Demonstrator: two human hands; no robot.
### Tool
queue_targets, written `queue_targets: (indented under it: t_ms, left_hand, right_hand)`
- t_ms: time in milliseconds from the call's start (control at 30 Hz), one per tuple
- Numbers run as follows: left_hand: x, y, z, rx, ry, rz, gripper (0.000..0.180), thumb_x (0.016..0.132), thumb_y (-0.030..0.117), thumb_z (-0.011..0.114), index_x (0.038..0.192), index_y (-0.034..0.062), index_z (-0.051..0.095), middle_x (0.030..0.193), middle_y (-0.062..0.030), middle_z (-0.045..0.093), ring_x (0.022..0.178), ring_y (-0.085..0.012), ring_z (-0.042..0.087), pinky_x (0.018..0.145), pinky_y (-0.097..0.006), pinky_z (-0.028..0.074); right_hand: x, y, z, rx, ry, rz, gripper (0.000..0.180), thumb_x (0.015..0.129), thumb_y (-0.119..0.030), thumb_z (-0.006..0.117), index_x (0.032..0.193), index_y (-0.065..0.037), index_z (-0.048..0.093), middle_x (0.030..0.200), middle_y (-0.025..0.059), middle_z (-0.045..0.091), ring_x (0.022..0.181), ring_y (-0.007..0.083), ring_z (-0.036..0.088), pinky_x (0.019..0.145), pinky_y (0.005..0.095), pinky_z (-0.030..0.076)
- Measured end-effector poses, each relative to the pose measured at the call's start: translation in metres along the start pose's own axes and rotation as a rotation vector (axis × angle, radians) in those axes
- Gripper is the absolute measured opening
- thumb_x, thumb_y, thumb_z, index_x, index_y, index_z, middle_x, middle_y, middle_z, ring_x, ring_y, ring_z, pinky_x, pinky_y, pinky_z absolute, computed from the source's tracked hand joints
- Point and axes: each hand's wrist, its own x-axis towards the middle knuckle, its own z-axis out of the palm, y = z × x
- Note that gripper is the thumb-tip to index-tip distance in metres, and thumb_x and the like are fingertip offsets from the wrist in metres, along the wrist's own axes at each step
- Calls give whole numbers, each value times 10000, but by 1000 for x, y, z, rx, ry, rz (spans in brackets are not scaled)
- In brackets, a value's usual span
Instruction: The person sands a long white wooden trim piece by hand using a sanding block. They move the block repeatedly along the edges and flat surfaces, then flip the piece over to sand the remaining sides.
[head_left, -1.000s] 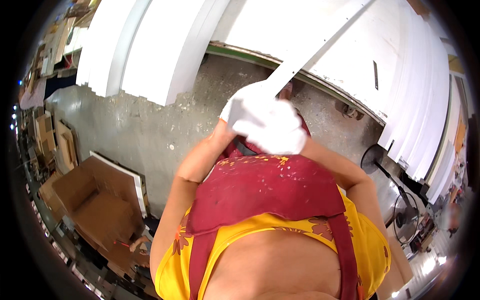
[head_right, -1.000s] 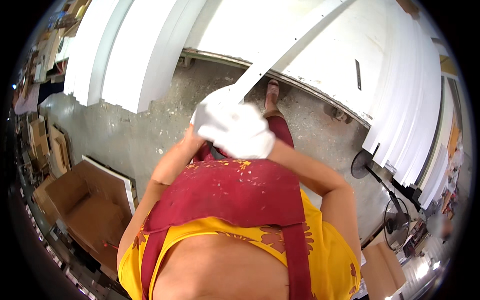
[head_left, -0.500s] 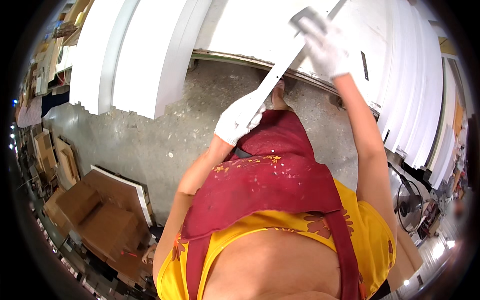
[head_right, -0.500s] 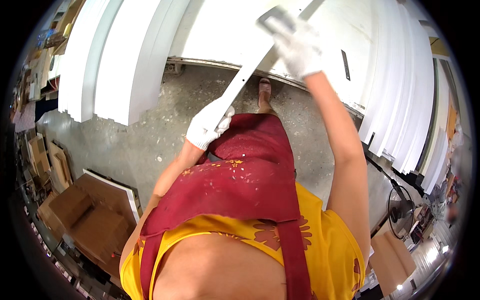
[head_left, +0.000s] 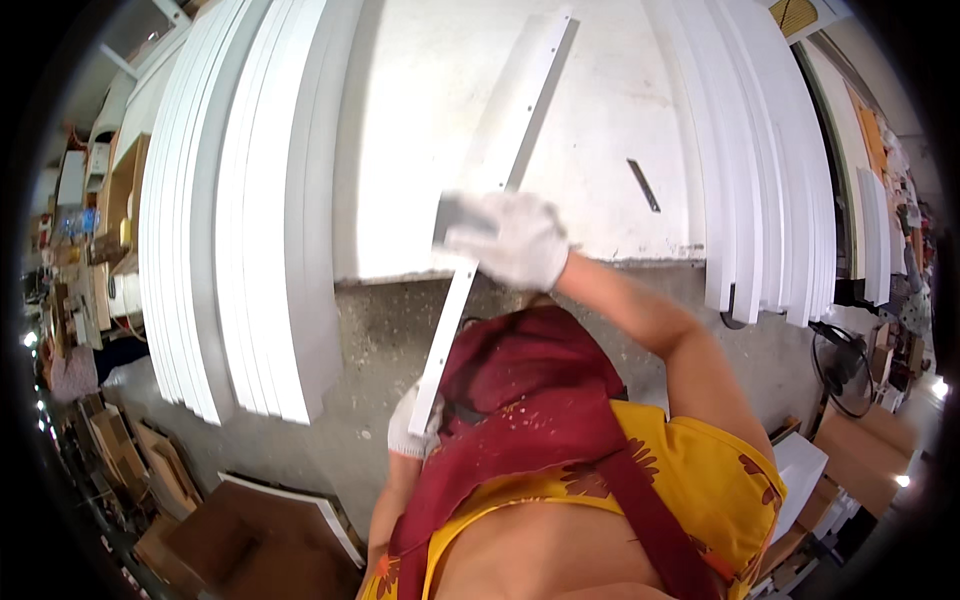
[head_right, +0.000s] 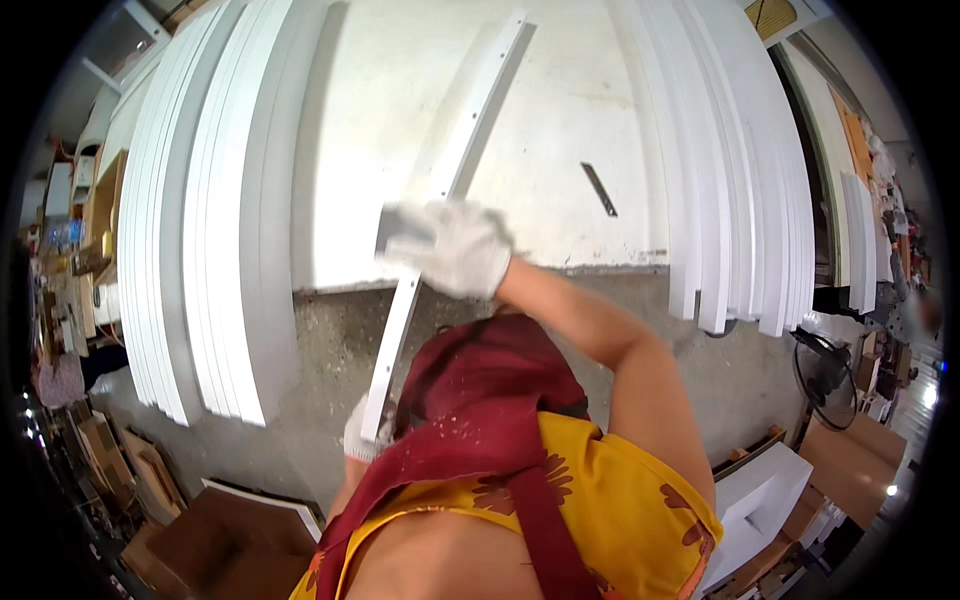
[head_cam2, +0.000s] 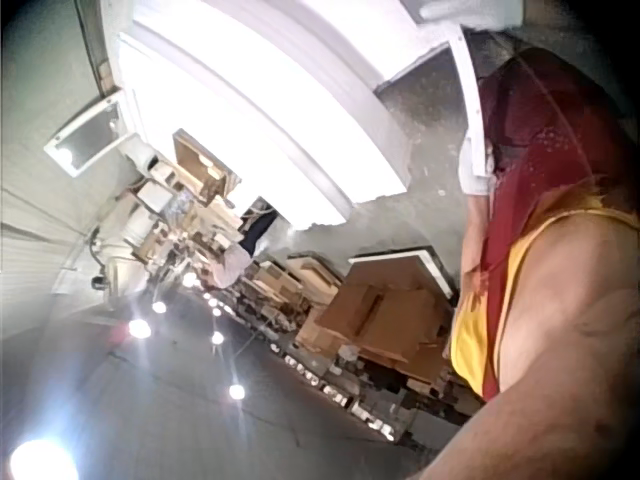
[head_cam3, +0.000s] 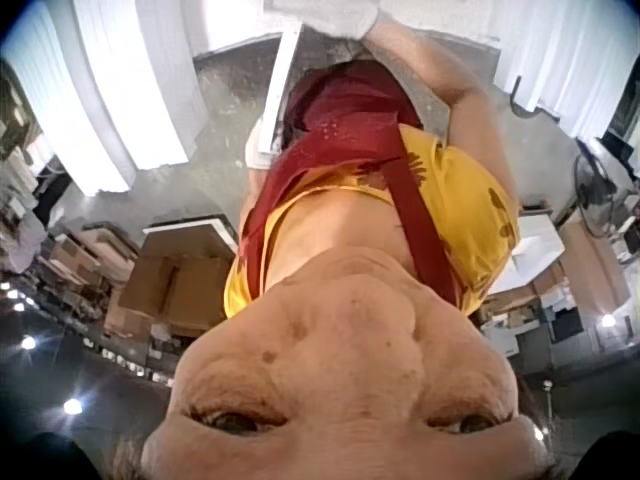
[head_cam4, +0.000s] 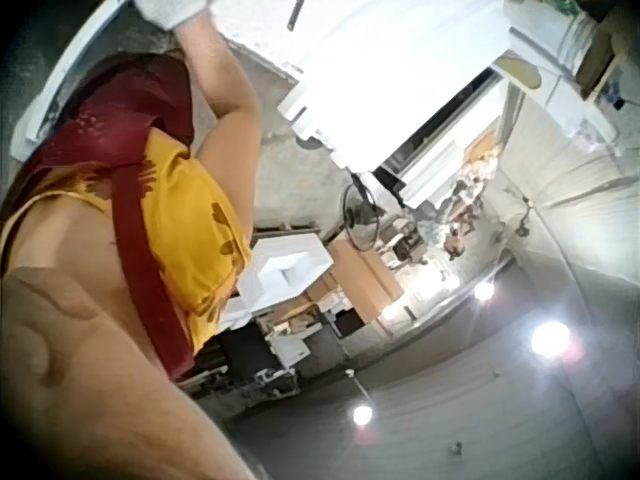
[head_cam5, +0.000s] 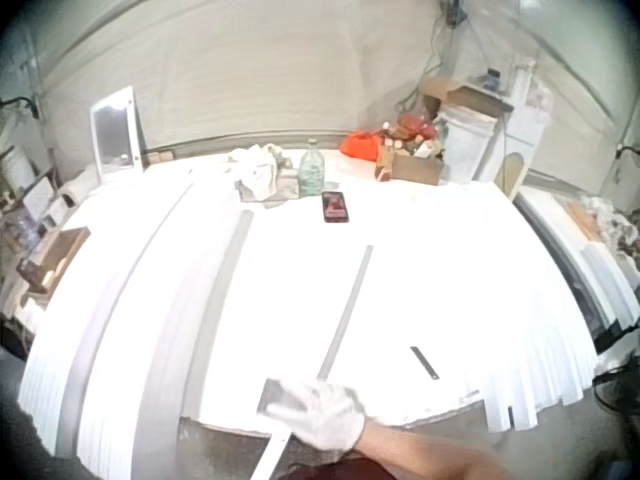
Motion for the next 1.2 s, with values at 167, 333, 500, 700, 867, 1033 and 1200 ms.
queue_targets:
  t_ms: [167,333,500,700,867,1033,1200]
  left_hand:
    - [6,-21,-26,220,81,36,103,918,159,559,942,77,618,682,27,555,512,-65,465,451,-236,357]
    - [0,13,-8,180,106,-190,314,929,296,597,1062,16,652,739,-32,624,576,-108,576,512,-251,459]
    - [9,54,14,70,-50,-190,491,923,426,606,1165,1,647,794,-67,671,608,-134,602,569,-253,495]
    - [19,9,-20,1089,-301,501,445,895,357,656,1215,48,634,917,-125,701,737,-322,666,701,-364,548]
    - [19,-10,-38,-522,-238,-436,587,966,541,480,1154,12,653,836,-201,689,628,-319,670,573,-400,554]
    - [32,-40,-61,-490,-316,-311,551,995,457,425,1173,-39,585,898,-258,657,595,-345,633,496,-417,527]
    - [26,-40,-52,-199,-238,-146,347,944,331,546,1065,22,649,869,-159,685,619,-313,653,516,-418,519]
  right_hand:
    - [72,229,-11,-218,522,378,439,937,-368,546,1373,-416,569,1526,30,428,1283,349,467,1068,520,362]
    - [123,393,-52,-283,375,851,431,932,-439,524,1360,-435,573,1437,38,538,1163,320,581,1015,493,435]
    - [101,431,-50,272,562,671,410,910,-447,566,1308,-368,628,1425,78,546,1118,314,605,1003,454,454]
    - [114,369,-28,12,747,423,463,889,-371,638,1305,-168,658,1377,175,572,1237,374,540,1067,469,422]
    - [123,309,6,-407,632,380,400,922,-413,550,1311,-372,635,1445,42,530,1118,299,602,959,453,478]
    - [74,114,15,-402,317,236,519,899,-226,525,1384,-407,566,1481,5,514,1022,267,631,775,449,527]
    - [-26,-87,53,336,491,-255,321,800,-328,626,1104,-263,710,1274,122,611,1048,278,611,750,441,510]
